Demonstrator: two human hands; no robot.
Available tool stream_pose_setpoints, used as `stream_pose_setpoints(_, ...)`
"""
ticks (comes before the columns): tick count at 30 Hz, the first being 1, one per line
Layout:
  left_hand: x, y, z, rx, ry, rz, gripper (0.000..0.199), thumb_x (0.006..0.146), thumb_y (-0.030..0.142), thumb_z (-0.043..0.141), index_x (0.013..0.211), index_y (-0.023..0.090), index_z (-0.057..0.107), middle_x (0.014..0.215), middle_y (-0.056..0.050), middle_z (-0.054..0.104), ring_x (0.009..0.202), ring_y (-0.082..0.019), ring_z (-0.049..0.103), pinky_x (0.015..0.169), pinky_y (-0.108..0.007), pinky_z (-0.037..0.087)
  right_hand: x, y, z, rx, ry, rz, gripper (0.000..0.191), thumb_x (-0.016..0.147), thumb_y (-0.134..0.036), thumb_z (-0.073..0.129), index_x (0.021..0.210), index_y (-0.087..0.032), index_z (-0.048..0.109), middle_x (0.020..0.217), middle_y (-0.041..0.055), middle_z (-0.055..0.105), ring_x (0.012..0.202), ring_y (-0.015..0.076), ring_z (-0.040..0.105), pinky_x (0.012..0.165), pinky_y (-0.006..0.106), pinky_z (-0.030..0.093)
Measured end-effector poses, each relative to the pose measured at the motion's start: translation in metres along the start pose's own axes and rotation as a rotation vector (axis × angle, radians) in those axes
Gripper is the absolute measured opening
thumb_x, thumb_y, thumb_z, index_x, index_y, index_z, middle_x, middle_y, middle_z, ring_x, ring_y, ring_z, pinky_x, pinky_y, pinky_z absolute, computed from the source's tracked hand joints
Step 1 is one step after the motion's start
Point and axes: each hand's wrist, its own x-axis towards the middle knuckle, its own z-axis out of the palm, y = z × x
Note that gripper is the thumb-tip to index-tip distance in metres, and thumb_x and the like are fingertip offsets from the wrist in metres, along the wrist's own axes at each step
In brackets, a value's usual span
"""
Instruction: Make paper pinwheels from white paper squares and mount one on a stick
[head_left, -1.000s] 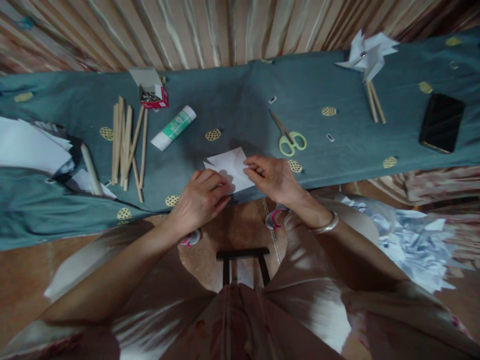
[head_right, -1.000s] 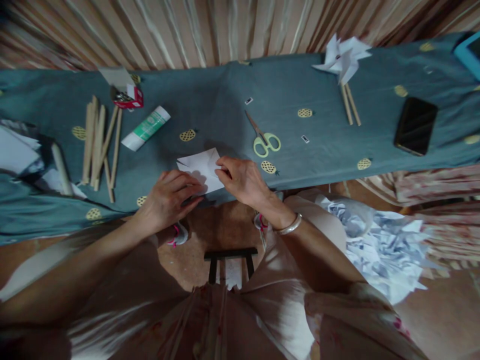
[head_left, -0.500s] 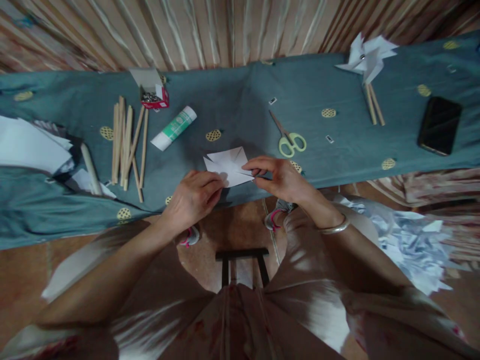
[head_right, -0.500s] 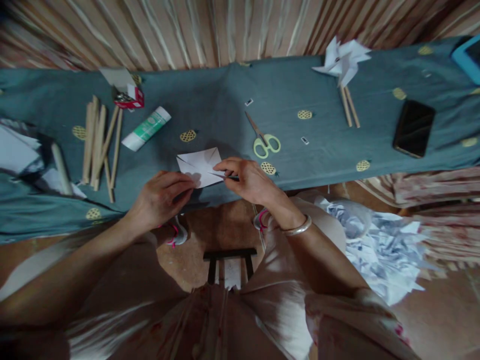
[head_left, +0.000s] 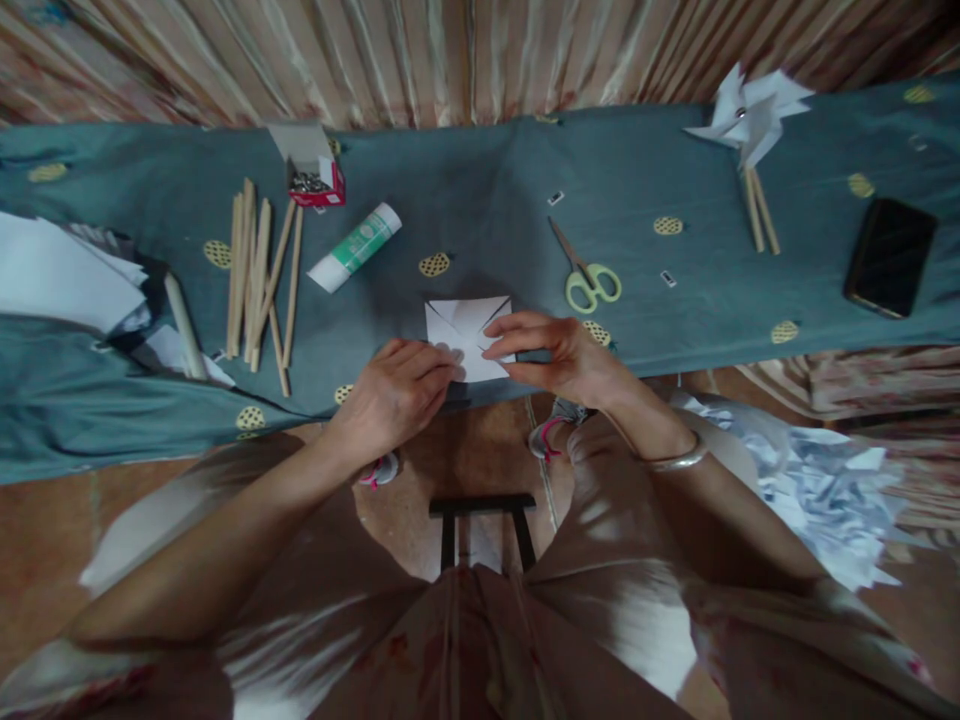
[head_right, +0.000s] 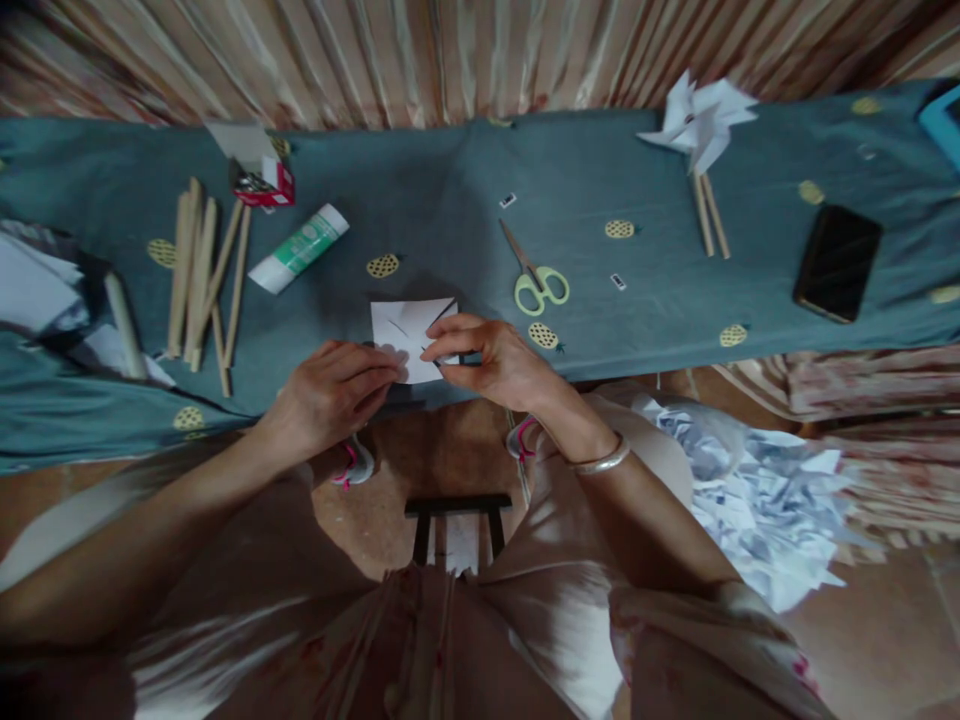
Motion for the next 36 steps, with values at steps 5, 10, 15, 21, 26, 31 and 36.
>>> stream_pose_setpoints(5,0.001,0.000,0.000,-0.002,0.019,0.008,0.020,0.098,0.013,0.050,0.103,0.015,0.069,0.109,-0.008,0.074,0.099,-0.020,0.068,0.086,-0.035,0.050,-0.001,0.000,0.003,0.002,0.000,-0.009,0.014,0.078,-0.019,0.073,0.089,-0.026,0.079,0.121,0.0040,0.068,0.110,0.0196,0.065,0.101,0.038,0.051)
stream_pose_setpoints(10,0.001,0.002,0.002,-0.007,-0.028,0.010,0.022,0.096,0.013,0.052,0.109,0.016,0.069,0.112,-0.009,0.074,0.102,-0.022,0.067,0.087,-0.036,0.050,0.002,0.000,0.005,-0.049,-0.019,-0.009,0.010,0.084,-0.023,0.069,0.082,-0.025,0.079,0.118,0.0032,0.068,0.104,0.0189,0.066,0.098,0.039,0.051)
stream_pose_setpoints(15,0.003,0.006,0.004,-0.019,-0.036,0.045,0.023,0.096,0.012,0.052,0.113,0.015,0.068,0.111,-0.010,0.073,0.102,-0.023,0.066,0.085,-0.037,0.051,0.004,-0.002,0.010,-0.175,-0.008,-0.012,0.013,0.086,-0.021,0.066,0.081,-0.024,0.078,0.095,0.0016,0.073,0.092,0.0183,0.066,0.087,0.035,0.051)
stream_pose_setpoints(21,0.003,0.007,0.005,-0.013,-0.043,0.056,0.025,0.096,0.014,0.050,0.115,0.014,0.067,0.112,-0.010,0.073,0.104,-0.023,0.065,0.086,-0.037,0.052,0.005,-0.004,0.016,-0.260,0.073,0.007,0.010,0.084,-0.019,0.067,0.079,-0.019,0.075,0.088,0.0035,0.073,0.087,0.0184,0.066,0.084,0.033,0.049)
stream_pose_setpoints(26,0.002,0.007,0.006,-0.002,-0.030,0.051,0.027,0.097,0.013,0.049,0.117,0.013,0.067,0.110,-0.011,0.073,0.102,-0.023,0.066,0.085,-0.038,0.053,0.007,-0.005,0.022,-0.330,0.128,-0.010,0.011,0.084,-0.016,0.063,0.076,-0.018,0.071,0.093,0.0053,0.072,0.093,0.0203,0.065,0.090,0.037,0.049)
stream_pose_setpoints(31,0.002,0.008,0.006,-0.013,-0.028,0.038,0.027,0.096,0.014,0.050,0.118,0.014,0.066,0.109,-0.011,0.073,0.099,-0.023,0.067,0.085,-0.037,0.053,0.009,-0.004,0.026,-0.348,0.157,-0.006,0.012,0.082,-0.016,0.062,0.073,-0.020,0.068,0.101,0.0060,0.071,0.100,0.0223,0.064,0.095,0.040,0.048)
stream_pose_setpoints(36,0.002,0.008,0.007,-0.004,0.005,0.056,0.028,0.095,0.012,0.051,0.119,0.012,0.065,0.107,-0.011,0.073,0.097,-0.023,0.066,0.084,-0.036,0.052,0.010,-0.004,0.027,-0.352,0.160,-0.012,0.013,0.082,-0.016,0.061,0.072,-0.021,0.067,0.099,0.0055,0.071,0.099,0.0223,0.064,0.096,0.041,0.048)
